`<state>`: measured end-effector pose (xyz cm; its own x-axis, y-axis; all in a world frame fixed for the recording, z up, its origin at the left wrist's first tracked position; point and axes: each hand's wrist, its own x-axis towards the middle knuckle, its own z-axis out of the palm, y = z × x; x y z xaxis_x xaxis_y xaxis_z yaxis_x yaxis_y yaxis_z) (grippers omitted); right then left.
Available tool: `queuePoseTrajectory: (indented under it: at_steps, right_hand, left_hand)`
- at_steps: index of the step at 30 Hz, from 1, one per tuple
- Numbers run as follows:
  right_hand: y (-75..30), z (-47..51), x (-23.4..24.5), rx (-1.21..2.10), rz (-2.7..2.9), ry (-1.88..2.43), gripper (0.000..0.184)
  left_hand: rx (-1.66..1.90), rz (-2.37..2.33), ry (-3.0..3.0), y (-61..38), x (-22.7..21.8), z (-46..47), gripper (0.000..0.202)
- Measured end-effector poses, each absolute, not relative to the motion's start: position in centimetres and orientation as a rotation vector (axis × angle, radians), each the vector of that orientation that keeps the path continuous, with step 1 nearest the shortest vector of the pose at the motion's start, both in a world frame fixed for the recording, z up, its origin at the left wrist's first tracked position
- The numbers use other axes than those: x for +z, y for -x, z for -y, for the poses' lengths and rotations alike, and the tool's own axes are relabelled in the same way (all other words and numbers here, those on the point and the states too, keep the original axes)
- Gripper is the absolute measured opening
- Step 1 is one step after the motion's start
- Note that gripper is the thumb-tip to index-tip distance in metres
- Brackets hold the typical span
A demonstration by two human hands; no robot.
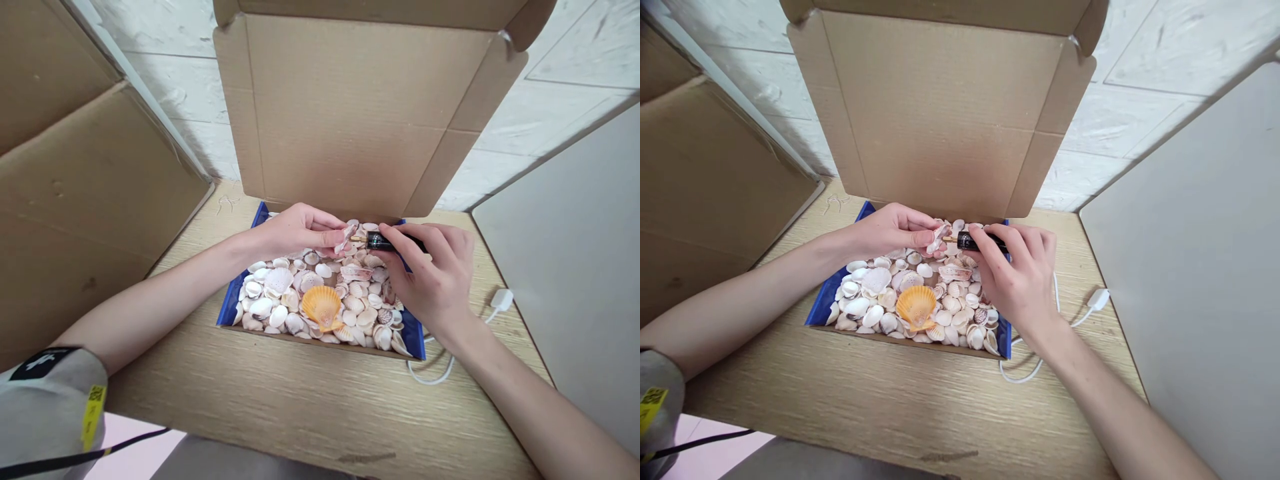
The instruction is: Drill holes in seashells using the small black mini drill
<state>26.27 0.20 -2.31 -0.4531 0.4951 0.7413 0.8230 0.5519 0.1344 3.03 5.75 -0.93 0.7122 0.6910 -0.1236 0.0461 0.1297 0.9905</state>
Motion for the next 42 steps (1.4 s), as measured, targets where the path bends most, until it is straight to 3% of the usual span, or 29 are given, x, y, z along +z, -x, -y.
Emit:
queuePoseTrajectory:
  at_steps: [6,23,35,42]
  right_hand:
    - [-26.18,-0.58,-2.63,-0.539,2.123,1.208,0.027]
    - [-26.01,-0.24,-2.54,-0.456,2.201,1.271,0.028]
    - [-26.21,-0.15,-2.23,-0.690,2.107,1.126,0.022]
    - [-26.34,-0.33,-2.66,-0.452,2.199,1.204,0.026]
  left_hand:
    - [0.654,-0.760,-1.326,-3.19,-0.94,-5.81,0.028]
    - [0.576,-0.754,-1.553,-2.97,-0.83,-5.72,0.030]
    - [0.458,-0.700,-1.387,-2.66,-0.73,-5.92,0.032]
    - [0.575,-0.804,-1.660,-2.65,-1.16,-5.88,0.033]
